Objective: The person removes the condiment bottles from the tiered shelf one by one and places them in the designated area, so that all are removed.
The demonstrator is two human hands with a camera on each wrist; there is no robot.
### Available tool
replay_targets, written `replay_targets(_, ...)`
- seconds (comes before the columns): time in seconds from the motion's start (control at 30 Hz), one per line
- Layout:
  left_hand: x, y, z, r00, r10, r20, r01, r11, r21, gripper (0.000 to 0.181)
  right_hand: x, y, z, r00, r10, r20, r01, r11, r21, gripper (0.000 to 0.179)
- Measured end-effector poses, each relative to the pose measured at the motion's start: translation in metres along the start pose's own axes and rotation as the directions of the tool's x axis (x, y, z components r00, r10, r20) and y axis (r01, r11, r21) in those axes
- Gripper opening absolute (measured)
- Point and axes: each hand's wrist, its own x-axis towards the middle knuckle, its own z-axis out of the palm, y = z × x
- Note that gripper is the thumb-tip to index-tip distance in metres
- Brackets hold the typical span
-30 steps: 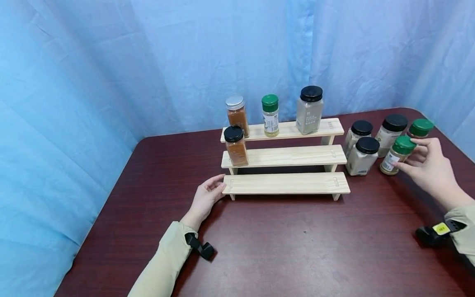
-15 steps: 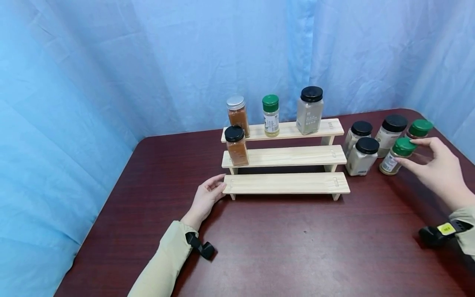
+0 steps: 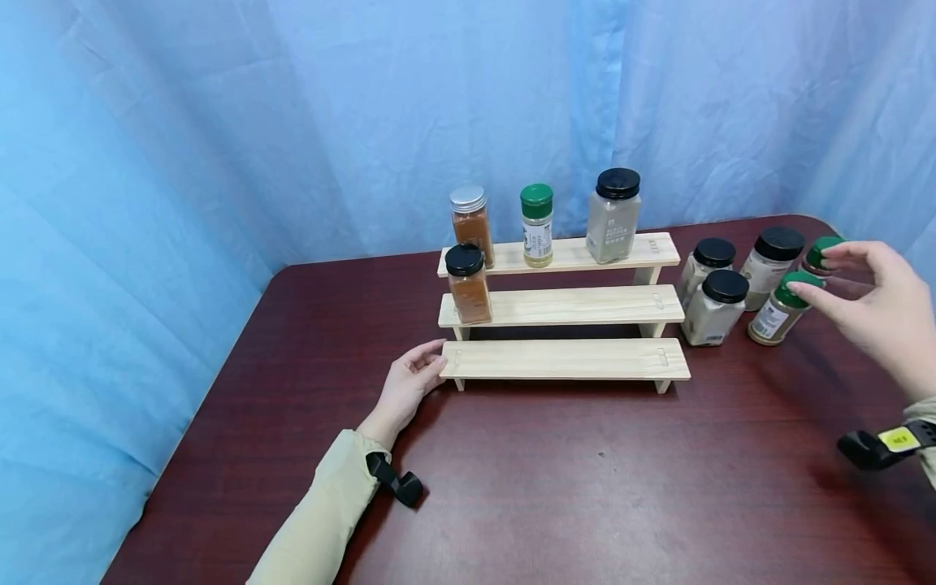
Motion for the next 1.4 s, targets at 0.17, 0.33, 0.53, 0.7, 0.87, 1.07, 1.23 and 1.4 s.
replay_targets(0.17, 0.000, 0.001, 0.001, 1.000, -0.005, 0.001, 0.005, 1.000, -0.007, 0.041, 0.002, -0.020, -0.003, 1.000, -0.010, -0.020, 0.010, 1.000, 0.012, 0.042)
replay_targets(0.33, 0.000, 0.001, 0.001, 1.000, -0.004, -0.001, 0.004, 1.000, -0.004, 0.041, 0.001, -0.045, 0.000, 0.996, -0.079, -0.041, 0.081, 0.996, 0.046, 0.045)
replay_targets(0.53, 0.000, 0.001, 0.000, 1.000, -0.009, -0.013, 0.009, 1.000, 0.006, 0.040, -0.002, -0.078, 0.008, 0.980, -0.191, -0.048, 0.197, 0.955, 0.223, 0.047)
replay_targets(0.7, 0.000, 0.000, 0.000, 1.000, -0.002, -0.015, 0.002, 1.000, 0.012, 0.040, -0.006, -0.102, 0.023, 0.965, -0.259, -0.043, 0.258, 0.908, 0.331, 0.050)
replay_targets(0.87, 0.000, -0.001, -0.001, 1.000, 0.003, -0.009, -0.002, 1.000, 0.017, 0.040, -0.008, -0.121, 0.043, 0.938, -0.344, -0.042, 0.337, 0.874, 0.350, 0.049)
replay_targets(1.07, -0.001, 0.000, 0.000, 1.000, 0.003, -0.008, -0.003, 1.000, 0.023, 0.040, -0.013, -0.144, 0.064, 0.925, -0.379, 0.013, 0.344, 0.852, 0.394, 0.050)
replay_targets(1.23, -0.001, 0.001, 0.001, 1.000, -0.001, -0.008, 0.001, 1.000, 0.013, 0.041, -0.016, -0.162, 0.078, 0.918, -0.380, 0.111, 0.295, 0.845, 0.446, 0.052)
replay_targets(1.4, 0.000, 0.000, 0.001, 1.000, 0.001, -0.008, -0.001, 1.000, 0.012, 0.040, -0.015, -0.175, 0.093, 0.893, -0.418, 0.166, 0.287, 0.814, 0.505, 0.053)
